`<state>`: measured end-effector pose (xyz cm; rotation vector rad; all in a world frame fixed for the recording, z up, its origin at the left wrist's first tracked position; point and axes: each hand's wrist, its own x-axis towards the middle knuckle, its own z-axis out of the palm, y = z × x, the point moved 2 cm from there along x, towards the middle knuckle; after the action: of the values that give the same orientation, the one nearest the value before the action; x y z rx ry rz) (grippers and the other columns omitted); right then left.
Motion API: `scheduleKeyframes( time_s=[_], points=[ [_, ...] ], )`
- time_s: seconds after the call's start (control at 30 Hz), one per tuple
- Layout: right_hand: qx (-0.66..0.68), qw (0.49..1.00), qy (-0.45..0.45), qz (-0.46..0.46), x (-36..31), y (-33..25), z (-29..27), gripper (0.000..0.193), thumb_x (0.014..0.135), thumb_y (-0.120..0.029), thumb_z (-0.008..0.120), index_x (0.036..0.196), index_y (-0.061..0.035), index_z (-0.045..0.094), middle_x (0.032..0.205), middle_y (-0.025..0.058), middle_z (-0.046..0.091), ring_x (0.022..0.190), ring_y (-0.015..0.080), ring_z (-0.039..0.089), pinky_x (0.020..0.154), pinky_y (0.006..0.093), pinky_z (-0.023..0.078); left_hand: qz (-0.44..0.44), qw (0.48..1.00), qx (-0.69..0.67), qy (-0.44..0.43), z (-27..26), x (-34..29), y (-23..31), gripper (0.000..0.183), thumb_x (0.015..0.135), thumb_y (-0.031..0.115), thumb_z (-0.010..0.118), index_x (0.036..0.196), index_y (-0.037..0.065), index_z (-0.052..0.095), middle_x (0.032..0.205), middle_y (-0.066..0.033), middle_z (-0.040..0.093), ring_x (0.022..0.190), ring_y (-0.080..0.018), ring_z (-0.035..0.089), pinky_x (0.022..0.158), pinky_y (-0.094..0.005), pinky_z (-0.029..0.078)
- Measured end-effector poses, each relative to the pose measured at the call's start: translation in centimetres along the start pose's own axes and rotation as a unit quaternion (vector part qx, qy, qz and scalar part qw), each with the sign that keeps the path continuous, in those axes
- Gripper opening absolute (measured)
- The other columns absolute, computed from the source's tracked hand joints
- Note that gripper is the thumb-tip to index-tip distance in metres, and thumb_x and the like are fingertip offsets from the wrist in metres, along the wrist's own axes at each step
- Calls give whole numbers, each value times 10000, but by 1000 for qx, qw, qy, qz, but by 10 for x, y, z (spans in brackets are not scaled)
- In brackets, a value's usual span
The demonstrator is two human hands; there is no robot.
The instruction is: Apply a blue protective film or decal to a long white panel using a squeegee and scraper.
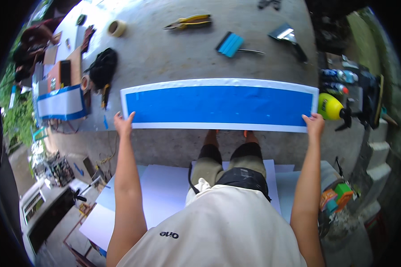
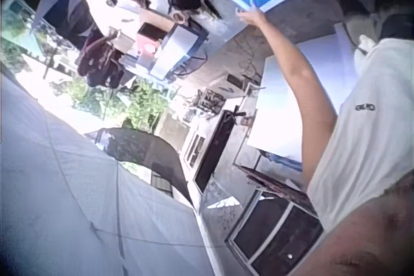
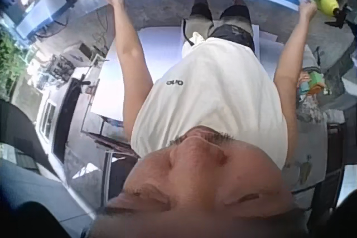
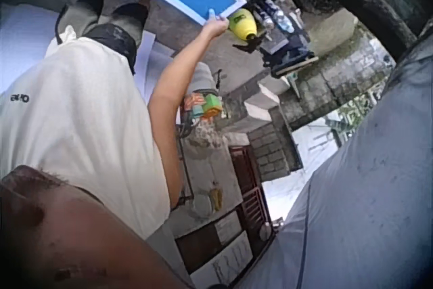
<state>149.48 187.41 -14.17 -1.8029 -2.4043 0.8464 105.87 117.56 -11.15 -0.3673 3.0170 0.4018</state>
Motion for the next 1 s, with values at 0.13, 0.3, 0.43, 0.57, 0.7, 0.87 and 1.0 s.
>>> scheduleKeyframes(
  time_s=[0.13,0.3,0.43,0.57,0.7,0.87,1.0],
  points=[
    [-46,999,-8,-6,2,-16,-2,508,656,-201,893,1042,40,669,925,135,701,835,243,672,791,354,533,-33,999,-8,-13,-2,-2,-1,926,610,459,901,1321,37,484,1187,-195,591,1156,-365,517,1001,-464,417],
    [-36,997,-65,35,11,-4,-3,501,671,-182,880,1066,37,661,995,153,694,915,256,667,829,363,518,-40,999,30,-11,-15,-7,23,866,633,359,911,1313,36,484,1204,-189,577,1186,-358,494,1010,-458,416],
    [-78,997,5,15,3,-23,1,583,669,-183,879,1152,23,625,986,153,711,901,270,689,824,374,533,-41,999,-21,0,-13,-6,22,804,645,263,917,1287,37,491,1137,-176,639,1067,-330,613,929,-438,484],
    [-96,995,8,18,1,-25,-1,533,646,-193,893,1083,10,666,971,147,718,873,264,696,809,371,544,-27,999,1,-25,-10,0,21,780,638,295,917,1269,62,521,1036,-134,707,968,-312,672,883,-444,509],
    [-66,997,8,26,-5,-27,-5,465,641,-171,894,1021,6,691,960,151,720,855,253,697,784,353,547,-49,995,-66,-60,3,9,10,763,624,269,920,1238,42,528,996,-140,710,926,-290,680,849,-410,521],
    [-54,998,-7,31,-9,-43,1,517,632,-179,901,1047,8,656,991,167,701,916,294,682,827,380,535,-21,981,-172,-85,20,31,-43,774,645,229,923,1251,41,480,962,-125,643,820,-210,640,742,-355,520],
    [-121,991,46,22,-25,-66,1,559,624,-221,909,1056,-4,630,1024,166,675,991,326,641,871,415,506,-22,985,-153,-80,16,37,-40,852,664,151,904,1355,51,415,1140,-226,622,973,-287,640,894,-390,509]
  ],
)
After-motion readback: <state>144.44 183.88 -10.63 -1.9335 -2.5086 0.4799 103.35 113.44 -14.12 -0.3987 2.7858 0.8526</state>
